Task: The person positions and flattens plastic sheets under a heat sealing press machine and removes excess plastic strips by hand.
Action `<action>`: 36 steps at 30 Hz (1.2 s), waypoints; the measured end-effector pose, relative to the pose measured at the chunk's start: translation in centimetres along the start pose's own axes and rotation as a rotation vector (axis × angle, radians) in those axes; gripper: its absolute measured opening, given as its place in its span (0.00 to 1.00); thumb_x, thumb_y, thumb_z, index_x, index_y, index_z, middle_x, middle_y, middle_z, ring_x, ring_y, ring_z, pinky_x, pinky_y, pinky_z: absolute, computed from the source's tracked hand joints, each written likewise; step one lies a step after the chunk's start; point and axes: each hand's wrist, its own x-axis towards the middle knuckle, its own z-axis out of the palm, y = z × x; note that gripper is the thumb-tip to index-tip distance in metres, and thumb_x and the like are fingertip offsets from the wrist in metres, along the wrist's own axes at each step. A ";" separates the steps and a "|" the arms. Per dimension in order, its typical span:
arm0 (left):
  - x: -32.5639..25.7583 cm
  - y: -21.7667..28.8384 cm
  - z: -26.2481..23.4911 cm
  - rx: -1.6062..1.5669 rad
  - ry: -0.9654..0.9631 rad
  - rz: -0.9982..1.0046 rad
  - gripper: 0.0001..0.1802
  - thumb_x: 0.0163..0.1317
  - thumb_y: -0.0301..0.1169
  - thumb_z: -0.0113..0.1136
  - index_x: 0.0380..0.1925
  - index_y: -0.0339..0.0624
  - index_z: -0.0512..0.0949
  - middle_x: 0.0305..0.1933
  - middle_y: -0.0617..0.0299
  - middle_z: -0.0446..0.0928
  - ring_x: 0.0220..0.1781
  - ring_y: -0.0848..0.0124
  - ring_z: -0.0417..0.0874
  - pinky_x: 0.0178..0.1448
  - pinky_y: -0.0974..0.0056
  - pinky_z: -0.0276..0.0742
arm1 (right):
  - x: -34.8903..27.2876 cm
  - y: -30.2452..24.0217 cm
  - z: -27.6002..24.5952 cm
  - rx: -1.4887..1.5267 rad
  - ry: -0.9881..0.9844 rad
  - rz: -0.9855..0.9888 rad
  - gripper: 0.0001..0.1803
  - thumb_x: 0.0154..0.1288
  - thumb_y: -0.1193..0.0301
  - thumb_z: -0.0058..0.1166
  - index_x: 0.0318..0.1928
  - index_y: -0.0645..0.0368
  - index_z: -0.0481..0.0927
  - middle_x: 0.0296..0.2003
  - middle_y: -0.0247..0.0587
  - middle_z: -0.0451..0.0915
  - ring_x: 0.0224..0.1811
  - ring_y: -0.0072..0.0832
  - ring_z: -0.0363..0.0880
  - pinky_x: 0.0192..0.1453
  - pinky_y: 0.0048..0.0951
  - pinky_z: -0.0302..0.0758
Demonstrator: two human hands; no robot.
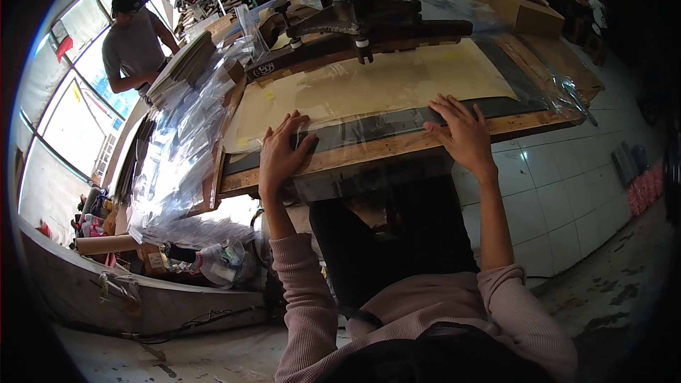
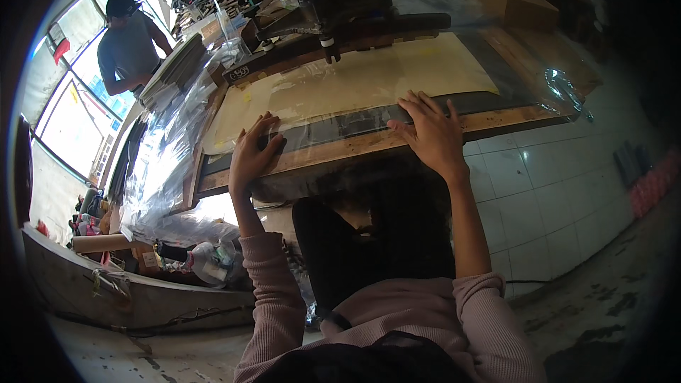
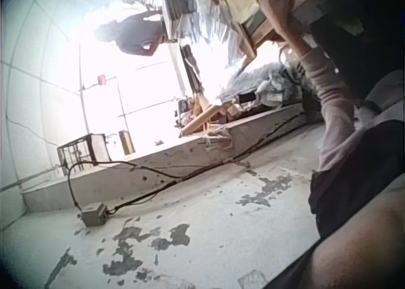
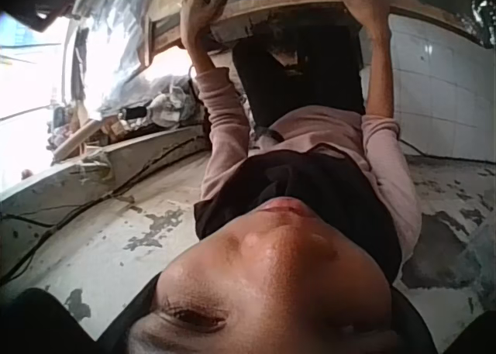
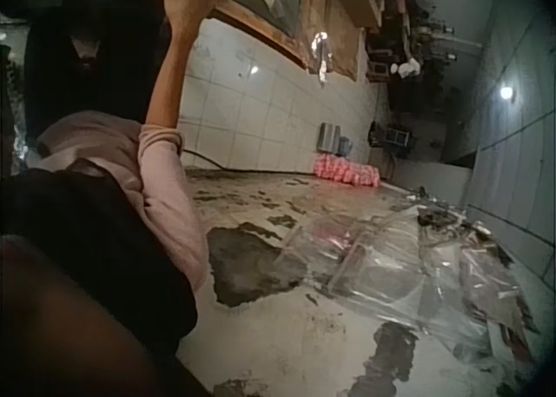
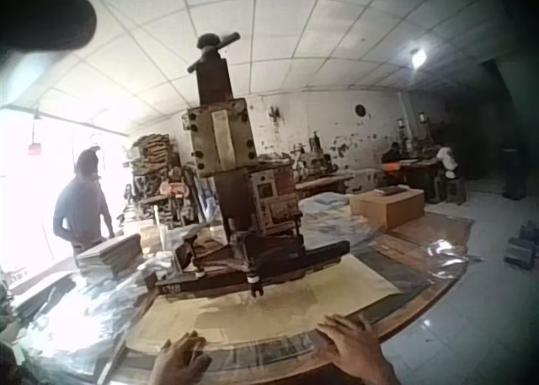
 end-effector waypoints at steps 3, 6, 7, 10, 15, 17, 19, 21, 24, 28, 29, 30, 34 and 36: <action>0.0 -0.1 -0.1 -0.002 -0.023 -0.015 0.23 0.57 0.43 0.55 0.52 0.48 0.72 0.60 0.54 0.68 0.66 0.59 0.62 0.69 0.47 0.48 | 0.1 -0.2 0.1 -0.003 -0.002 0.004 0.32 0.58 0.42 0.42 0.53 0.51 0.73 0.57 0.34 0.70 0.63 0.29 0.63 0.67 0.52 0.52; 0.1 0.0 0.1 0.010 -0.020 -0.018 0.23 0.57 0.44 0.54 0.52 0.48 0.72 0.61 0.55 0.67 0.66 0.59 0.62 0.69 0.48 0.48 | 0.2 -0.2 0.0 -0.024 0.004 0.005 0.32 0.58 0.42 0.42 0.54 0.51 0.73 0.57 0.33 0.70 0.63 0.28 0.63 0.66 0.52 0.53; 0.2 0.0 0.1 0.028 -0.027 -0.019 0.24 0.58 0.45 0.53 0.52 0.49 0.72 0.61 0.56 0.67 0.67 0.59 0.61 0.69 0.48 0.48 | 0.3 -0.2 0.0 -0.024 0.001 0.006 0.32 0.58 0.42 0.41 0.54 0.50 0.72 0.57 0.33 0.70 0.62 0.28 0.63 0.66 0.52 0.53; 0.3 0.1 0.3 0.057 -0.038 -0.023 0.25 0.58 0.46 0.52 0.54 0.50 0.70 0.62 0.58 0.66 0.67 0.60 0.60 0.69 0.49 0.48 | 0.3 -0.1 0.0 -0.031 -0.006 0.010 0.32 0.58 0.41 0.40 0.54 0.50 0.72 0.57 0.33 0.70 0.62 0.28 0.63 0.66 0.53 0.53; 0.4 0.2 0.4 0.087 -0.053 -0.038 0.25 0.59 0.48 0.50 0.55 0.53 0.69 0.63 0.59 0.64 0.68 0.60 0.59 0.69 0.50 0.48 | 0.4 0.0 0.1 -0.047 -0.012 0.017 0.32 0.59 0.41 0.39 0.54 0.49 0.72 0.57 0.32 0.70 0.62 0.28 0.63 0.65 0.54 0.53; 0.4 0.3 0.5 0.078 -0.042 -0.044 0.24 0.60 0.47 0.50 0.55 0.52 0.69 0.63 0.59 0.64 0.68 0.60 0.59 0.69 0.50 0.48 | 0.4 0.2 0.1 -0.039 -0.013 0.006 0.32 0.59 0.41 0.39 0.54 0.49 0.72 0.57 0.32 0.70 0.62 0.28 0.63 0.65 0.54 0.53; 0.2 0.1 0.4 0.080 -0.025 -0.047 0.24 0.59 0.48 0.50 0.54 0.53 0.70 0.63 0.60 0.65 0.68 0.62 0.59 0.70 0.51 0.47 | 0.3 0.0 0.1 -0.034 -0.003 0.003 0.32 0.59 0.41 0.39 0.54 0.49 0.72 0.57 0.32 0.70 0.62 0.28 0.64 0.65 0.54 0.53; 0.2 0.0 0.6 0.074 -0.006 -0.048 0.24 0.59 0.49 0.49 0.53 0.53 0.71 0.63 0.60 0.65 0.68 0.64 0.60 0.70 0.52 0.47 | 0.2 0.1 0.2 -0.036 0.009 -0.001 0.32 0.58 0.41 0.40 0.54 0.48 0.72 0.57 0.32 0.70 0.62 0.28 0.64 0.65 0.54 0.53; 0.0 -0.2 0.5 0.068 -0.010 -0.049 0.24 0.59 0.49 0.50 0.53 0.53 0.71 0.63 0.61 0.65 0.67 0.64 0.60 0.70 0.53 0.47 | 0.1 0.1 0.4 -0.027 0.024 -0.011 0.32 0.58 0.41 0.39 0.53 0.48 0.73 0.56 0.32 0.70 0.62 0.28 0.64 0.65 0.54 0.53; 0.2 -0.2 0.5 0.064 0.000 -0.050 0.24 0.59 0.49 0.50 0.53 0.53 0.71 0.63 0.61 0.65 0.67 0.64 0.60 0.70 0.53 0.48 | 0.4 0.0 0.1 -0.027 0.022 -0.007 0.31 0.60 0.41 0.39 0.53 0.48 0.74 0.56 0.32 0.71 0.62 0.28 0.64 0.65 0.53 0.53; 0.3 -0.3 0.5 0.062 0.004 -0.043 0.24 0.59 0.49 0.50 0.53 0.53 0.71 0.63 0.60 0.65 0.67 0.64 0.60 0.69 0.53 0.48 | 0.4 0.0 0.1 -0.032 0.025 -0.007 0.30 0.60 0.41 0.38 0.53 0.48 0.74 0.56 0.32 0.71 0.62 0.28 0.64 0.65 0.54 0.53; 0.3 -0.3 0.5 0.062 0.001 -0.045 0.24 0.59 0.49 0.50 0.53 0.53 0.71 0.63 0.60 0.65 0.67 0.64 0.60 0.69 0.53 0.48 | 0.4 0.0 0.1 -0.031 0.022 -0.006 0.30 0.60 0.41 0.38 0.53 0.48 0.74 0.56 0.32 0.71 0.62 0.28 0.64 0.65 0.54 0.53; 0.4 -0.3 0.5 0.066 0.004 -0.041 0.23 0.59 0.49 0.50 0.52 0.52 0.72 0.62 0.60 0.65 0.67 0.63 0.61 0.69 0.52 0.49 | 0.5 0.1 0.4 -0.053 0.040 -0.013 0.30 0.61 0.42 0.39 0.53 0.49 0.73 0.56 0.31 0.70 0.62 0.28 0.64 0.65 0.54 0.53; 0.2 -0.3 0.4 0.061 0.010 -0.038 0.23 0.59 0.48 0.50 0.52 0.52 0.72 0.62 0.59 0.66 0.67 0.63 0.61 0.69 0.52 0.49 | 0.4 0.1 0.5 -0.054 0.045 -0.014 0.29 0.62 0.43 0.39 0.53 0.49 0.73 0.56 0.31 0.70 0.62 0.28 0.64 0.65 0.54 0.53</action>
